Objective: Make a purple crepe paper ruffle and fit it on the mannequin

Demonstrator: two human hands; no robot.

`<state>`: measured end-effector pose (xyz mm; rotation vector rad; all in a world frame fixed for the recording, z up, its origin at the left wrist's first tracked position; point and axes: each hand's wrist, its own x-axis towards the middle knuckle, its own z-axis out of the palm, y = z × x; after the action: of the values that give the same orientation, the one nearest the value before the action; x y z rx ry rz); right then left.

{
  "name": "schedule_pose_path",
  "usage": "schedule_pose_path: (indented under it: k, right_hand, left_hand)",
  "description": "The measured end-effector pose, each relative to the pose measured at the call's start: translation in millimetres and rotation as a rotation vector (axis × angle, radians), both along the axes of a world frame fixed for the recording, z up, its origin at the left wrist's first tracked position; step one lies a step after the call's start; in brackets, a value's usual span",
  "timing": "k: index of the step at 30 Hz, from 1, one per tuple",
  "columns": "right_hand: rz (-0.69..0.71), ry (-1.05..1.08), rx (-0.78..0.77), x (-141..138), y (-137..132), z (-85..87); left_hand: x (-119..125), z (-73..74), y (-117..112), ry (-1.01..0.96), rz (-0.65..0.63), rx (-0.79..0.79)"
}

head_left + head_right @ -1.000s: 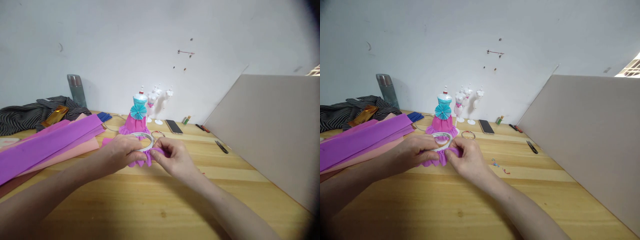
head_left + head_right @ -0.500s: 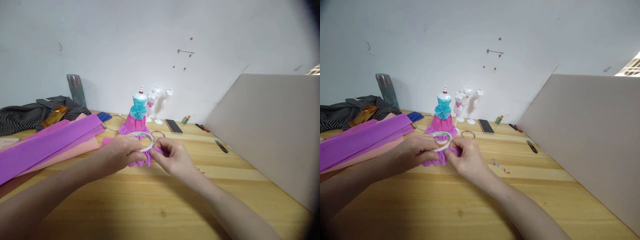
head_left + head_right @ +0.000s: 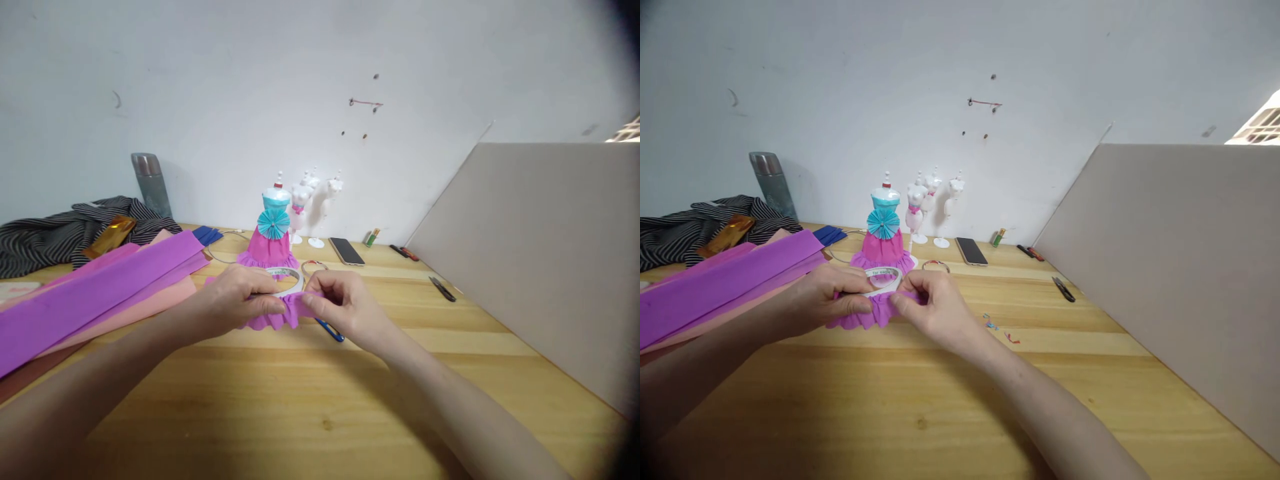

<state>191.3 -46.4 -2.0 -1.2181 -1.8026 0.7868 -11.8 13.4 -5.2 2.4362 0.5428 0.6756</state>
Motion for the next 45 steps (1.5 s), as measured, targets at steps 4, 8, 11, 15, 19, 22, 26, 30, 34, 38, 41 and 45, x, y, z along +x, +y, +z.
schedule_pose_path:
  k: [4, 8, 11, 15, 19, 22, 26, 30, 34, 38, 41, 45]
  right_hand:
    - [-0.015, -0.011, 0.016, 0, 0, -0.8]
    - [-0.027, -0.019, 0.086, -4, -4, -1.0]
    - [-0.045, -0.063, 0.145, -7, -10, 0.5]
    - [-0.069, -0.123, 0.168, -10, -16, 1.9]
    - [-0.088, -0.118, 0.184, -10, -18, 1.9]
    - [-0.089, -0.096, 0.17, -8, -17, 2.1]
    - [-0.09, -0.055, 0.127, -5, -12, 1.6]
    - [-0.077, -0.081, 0.126, -2, -6, -0.2]
    - [-0.057, -0.168, 0.152, 3, -4, -1.4]
    - [-0.031, -0.251, 0.146, 5, -5, -0.5]
    - [-0.01, -0.267, 0.142, 5, -5, 0.6]
    - [-0.03, -0.251, 0.133, 5, -4, 1.1]
  left_hand:
    - [0, 0.1, 1, -0.01, 0.014, -0.071]
    - [0, 0.2, 2, 0.0, 0.056, -0.099]
    - [0, -0.3, 3, 0.001, 0.044, -0.063]
    - [0, -0.2, 3, -0.007, -0.001, 0.038]
    - [-1, 0.3, 3, 0.015, 0.027, 0.124]
    - [-1, 0.7, 4, 0.026, 0.061, 0.131]
    - [-2, 2.5, 4, 0.025, 0.049, 0.099]
    - [-2, 3.5, 3, 0.029, 0.031, 0.1]
    - [-2, 3.3, 2, 0.048, 0.012, 0.135]
    - [-1, 3.9, 1, 0.06, 0.005, 0.156]
    - [-1, 4.1, 0, 0.053, -0.01, 0.166]
    - [-1, 3.1, 1, 0.065, 0.007, 0.179]
